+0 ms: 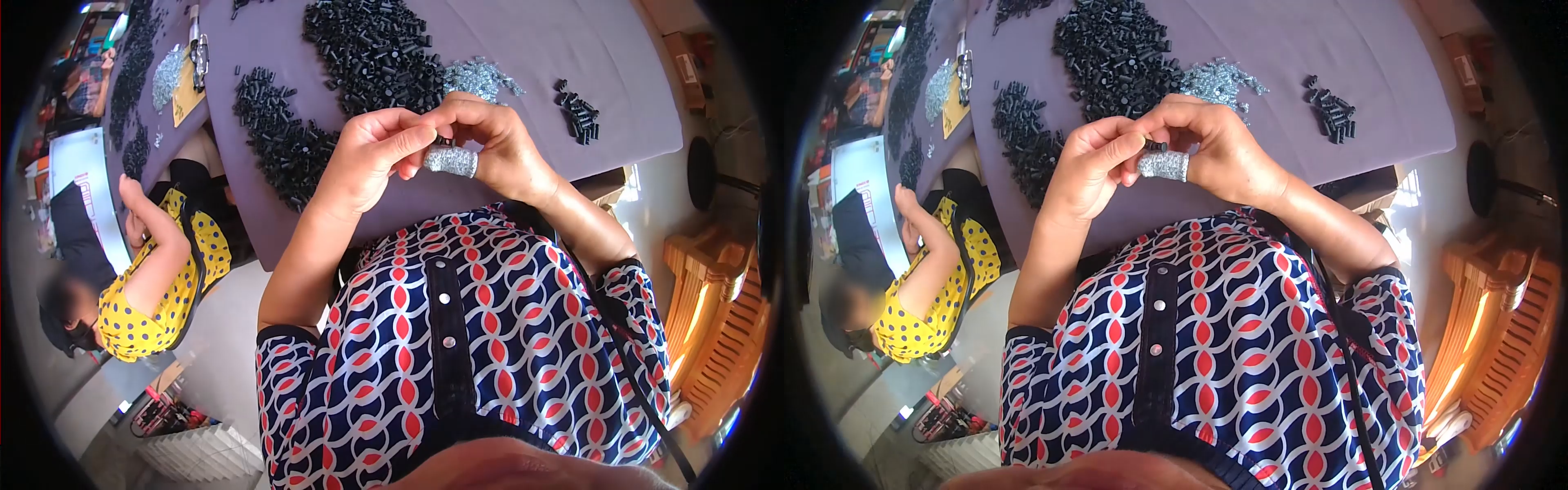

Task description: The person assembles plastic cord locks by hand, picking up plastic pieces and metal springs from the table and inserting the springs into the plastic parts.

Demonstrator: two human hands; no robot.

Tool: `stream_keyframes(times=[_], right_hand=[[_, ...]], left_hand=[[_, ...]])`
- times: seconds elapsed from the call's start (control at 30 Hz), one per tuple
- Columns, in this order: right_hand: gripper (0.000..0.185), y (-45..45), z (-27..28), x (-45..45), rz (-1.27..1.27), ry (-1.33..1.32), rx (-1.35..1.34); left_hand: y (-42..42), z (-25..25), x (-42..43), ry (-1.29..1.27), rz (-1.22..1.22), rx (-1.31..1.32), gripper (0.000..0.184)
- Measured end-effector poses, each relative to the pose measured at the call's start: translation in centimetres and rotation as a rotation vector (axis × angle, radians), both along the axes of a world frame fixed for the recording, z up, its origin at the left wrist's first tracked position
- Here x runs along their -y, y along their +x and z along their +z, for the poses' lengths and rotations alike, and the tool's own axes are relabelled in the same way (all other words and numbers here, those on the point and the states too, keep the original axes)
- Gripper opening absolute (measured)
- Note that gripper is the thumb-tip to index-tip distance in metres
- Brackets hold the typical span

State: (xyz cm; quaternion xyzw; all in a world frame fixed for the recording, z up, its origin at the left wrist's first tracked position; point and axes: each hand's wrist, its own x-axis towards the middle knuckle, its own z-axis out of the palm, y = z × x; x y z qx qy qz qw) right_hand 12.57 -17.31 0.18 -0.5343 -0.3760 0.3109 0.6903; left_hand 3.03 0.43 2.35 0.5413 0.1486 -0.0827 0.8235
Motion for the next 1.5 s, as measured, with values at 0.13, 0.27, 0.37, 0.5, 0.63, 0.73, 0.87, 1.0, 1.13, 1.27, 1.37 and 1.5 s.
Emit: stream_keyframes(times=[0.13, 0.27, 0.37, 0.5, 0.63, 0.73, 0.87, 1.0, 1.13, 1.27, 1.37, 1.5], right_hand=[[0.037, 0.0, 1.0, 0.3, 0.059, -0.087, -0.001], [0.035, 0.1, 0.2, 0.0, 0.188, -0.027, -0.248], [0.034, 0.6, 0.3, 0.1, 0.267, -0.093, -0.226], [0.035, 0.4, 0.1, -0.1, 0.176, -0.072, -0.187], [0.04, -0.3, -0.3, 0.1, 0.085, -0.086, -0.018], [0.036, -0.8, 0.4, 0.1, 0.068, -0.129, 0.134], [0.031, -1.2, 0.1, 0.1, 0.112, -0.131, 0.326], [0.03, -1.3, 0.7, 0.1, 0.198, -0.166, 0.164], [0.026, -1.5, 1.1, 0.5, 0.206, -0.159, 0.065], [0.026, -2.3, 0.8, 0.6, 0.162, -0.158, 0.084], [0.024, -2.2, -0.5, 0.7, 0.217, -0.199, -0.108], [0.024, -1.3, -1.9, 0.4, 0.233, -0.159, -0.252]], left_hand=[[-0.2, -0.5, -1.0, -0.016, -0.05, -0.014, 0.021], [-0.4, -0.1, -2.1, 0.01, -0.138, -0.019, 0.02], [-0.2, -0.1, -2.2, 0.047, -0.196, -0.015, 0.02], [-0.3, -0.5, -0.7, -0.104, -0.052, -0.025, 0.021], [-1.4, -1.8, -0.1, -0.129, 0.014, -0.031, 0.022], [-2.1, -1.9, 0.2, -0.13, 0.031, -0.076, 0.021], [-3.2, -2.6, -0.7, -0.07, -0.104, -0.104, 0.015], [-3.2, -1.9, -0.8, -0.085, -0.215, -0.075, 0.018], [-3.2, -1.6, 0.1, -0.26, -0.171, -0.035, 0.022], [-3.8, -2.1, 0.5, -0.246, -0.196, -0.052, 0.023], [-3.7, -3.4, 1.0, -0.218, -0.161, -0.073, 0.021], [-3.1, -4.5, 1.4, -0.095, -0.053, -0.068, 0.018]])
